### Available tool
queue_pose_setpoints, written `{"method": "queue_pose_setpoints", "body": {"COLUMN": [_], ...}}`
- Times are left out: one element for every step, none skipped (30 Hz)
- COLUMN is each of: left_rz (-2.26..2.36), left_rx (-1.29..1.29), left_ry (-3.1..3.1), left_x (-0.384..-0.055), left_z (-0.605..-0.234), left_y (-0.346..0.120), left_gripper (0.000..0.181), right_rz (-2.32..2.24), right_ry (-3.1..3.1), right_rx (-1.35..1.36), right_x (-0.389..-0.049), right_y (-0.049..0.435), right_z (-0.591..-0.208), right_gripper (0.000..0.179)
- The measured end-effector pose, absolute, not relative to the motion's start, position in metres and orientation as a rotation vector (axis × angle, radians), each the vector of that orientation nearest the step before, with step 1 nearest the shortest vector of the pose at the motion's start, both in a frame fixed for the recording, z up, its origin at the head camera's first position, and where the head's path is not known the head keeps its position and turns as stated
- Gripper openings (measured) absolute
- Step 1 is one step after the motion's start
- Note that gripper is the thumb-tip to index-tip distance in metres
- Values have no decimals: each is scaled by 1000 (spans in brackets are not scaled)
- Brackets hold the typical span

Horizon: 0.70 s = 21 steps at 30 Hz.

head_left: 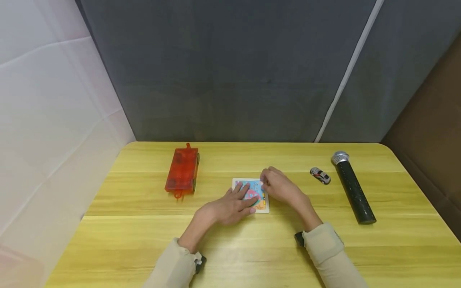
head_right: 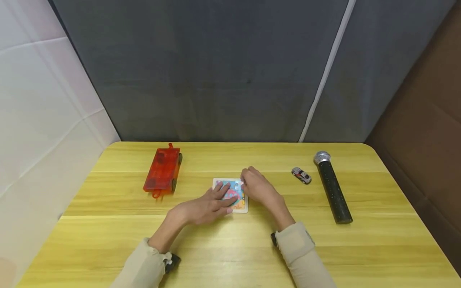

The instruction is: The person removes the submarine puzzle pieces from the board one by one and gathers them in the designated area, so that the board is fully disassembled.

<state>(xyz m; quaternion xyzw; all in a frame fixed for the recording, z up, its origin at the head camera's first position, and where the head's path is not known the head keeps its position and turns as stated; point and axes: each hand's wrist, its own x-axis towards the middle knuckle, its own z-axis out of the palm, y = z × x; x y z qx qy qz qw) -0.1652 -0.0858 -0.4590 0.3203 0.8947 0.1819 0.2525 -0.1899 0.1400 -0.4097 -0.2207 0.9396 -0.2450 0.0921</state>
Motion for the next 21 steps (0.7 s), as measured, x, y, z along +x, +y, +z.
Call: {"method": "queue_pose_setpoints", "body": {"left_rz": [491,489,484,481,477,472,470,468,468,465,464,458,453,453,448,442,442,442,446,448,446], "left_rx": [877,879,882,886,884,882,887,888,890,890,895,894,895,903,900,898,895,885,881,875,860], "left_ry": [2437,2438,2441,2445,2445,2444,2447,2448,2447,2447,2446,2443,2440,2435,2430,2429,2425,2419,2417,2415,2413], "left_x": [-166,-167,-167,-168,-168,-168,-167,-167,-166,-164,-164,-161,-159,-159,-156,-153,-151,-148,-147,-146,-143], "left_z": [-461,-463,-464,-465,-465,-466,-464,-464,-462,-458,-456,-451,-445,-444,-436,-429,-424,-417,-414,-412,-405], "left_y": [-86,-87,-87,-87,-87,-87,-87,-87,-87,-87,-87,-86,-86,-86,-85,-84,-83,-82,-82,-82,-80], "left_gripper": [62,62,62,62,61,61,61,61,60,60,60,60,59,59,58,58,57,57,57,56,56], "right_rz": [-736,-747,-758,-774,-781,-791,-800,-803,-809,-813,-823,-842,-856,-866,-876,-875,-872,-855,-837,-825,-815], "right_ry": [2791,2793,2794,2796,2800,2803,2802,2799,2791,2788,2783,2775,2775,2777,2780,2786,2788,2785,2781,2767,2755], "right_rx": [-653,-645,-636,-626,-617,-610,-610,-609,-613,-614,-613,-603,-590,-570,-538,-505,-475,-443,-413,-377,-345], "right_x": [-190,-190,-191,-191,-191,-191,-191,-192,-192,-192,-193,-193,-194,-195,-196,-197,-199,-200,-201,-201,-202], "right_y": [139,139,138,138,137,137,137,136,136,136,137,139,141,145,150,156,163,171,179,187,196], "right_z": [-410,-410,-410,-410,-410,-410,-410,-410,-410,-410,-410,-409,-409,-408,-406,-405,-403,-401,-399,-398,-396], "right_gripper": [7,9,11,14,16,17,16,14,11,9,9,9,10,11,12,12,13,13,14,16,16]}}
